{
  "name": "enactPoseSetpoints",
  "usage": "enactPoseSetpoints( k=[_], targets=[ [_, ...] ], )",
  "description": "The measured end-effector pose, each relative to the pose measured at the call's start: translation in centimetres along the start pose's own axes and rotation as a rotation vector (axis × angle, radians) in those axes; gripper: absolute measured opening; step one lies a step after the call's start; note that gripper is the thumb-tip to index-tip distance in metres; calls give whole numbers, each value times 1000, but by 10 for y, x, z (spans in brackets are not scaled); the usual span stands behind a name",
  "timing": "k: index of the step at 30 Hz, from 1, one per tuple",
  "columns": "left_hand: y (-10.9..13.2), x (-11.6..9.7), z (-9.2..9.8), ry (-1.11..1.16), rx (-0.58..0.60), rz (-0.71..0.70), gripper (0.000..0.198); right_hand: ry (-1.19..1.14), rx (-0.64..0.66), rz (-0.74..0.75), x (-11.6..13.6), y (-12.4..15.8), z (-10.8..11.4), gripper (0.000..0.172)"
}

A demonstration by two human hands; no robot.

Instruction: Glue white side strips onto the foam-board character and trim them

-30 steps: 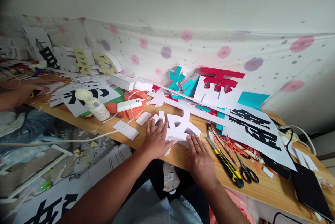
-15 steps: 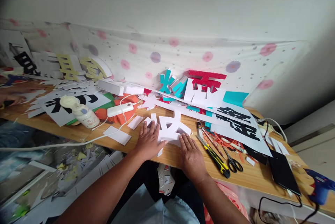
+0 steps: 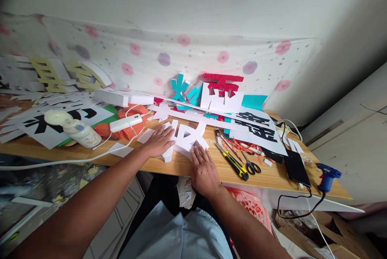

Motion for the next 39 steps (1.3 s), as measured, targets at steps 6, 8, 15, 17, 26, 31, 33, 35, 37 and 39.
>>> enactPoseSetpoints(
  k=[6, 8, 15, 17, 26, 31, 33, 35, 37, 39],
  targets=[
    [-1, -8, 2, -31, -73, 76, 66, -133, 68, 173, -3, -29, 3, 62],
    [2, -12, 3, -42, -100, 89, 67, -116, 156, 231, -1, -37, -6, 71],
    [6, -16, 0, -77, -97, 77, 77, -90, 212, 259, -1, -39, -24, 80],
    [5, -16, 0, -90, -94, 74, 79, -92, 202, 259, -1, -38, -25, 80],
    [6, -20, 1, -122, -65, 79, 85, -78, 224, 255, -2, -39, -30, 79],
    [6, -19, 0, -115, -47, 71, 87, -76, 229, 266, -3, -37, -31, 80],
    [5, -18, -1, -110, -40, 62, 89, -74, 232, 269, -4, -37, -32, 80],
    [5, -17, -3, -109, -37, 54, 90, -80, 228, 271, -4, -37, -33, 83],
    [5, -16, -4, -108, -48, 52, 90, -83, 222, 271, -4, -36, -33, 83],
    [5, -15, -4, -103, -63, 52, 89, -81, 217, 267, -4, -37, -31, 80]
  ],
)
Point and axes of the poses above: each hand's wrist, its own y-axis away from the middle knuckle, its own z-axis out of the back of the hand, x = y × z, the point moved 9 cm from there along -y, towards the middle knuckle, and after that the axes turned 4 degrees about y, right-handed, at the moved point
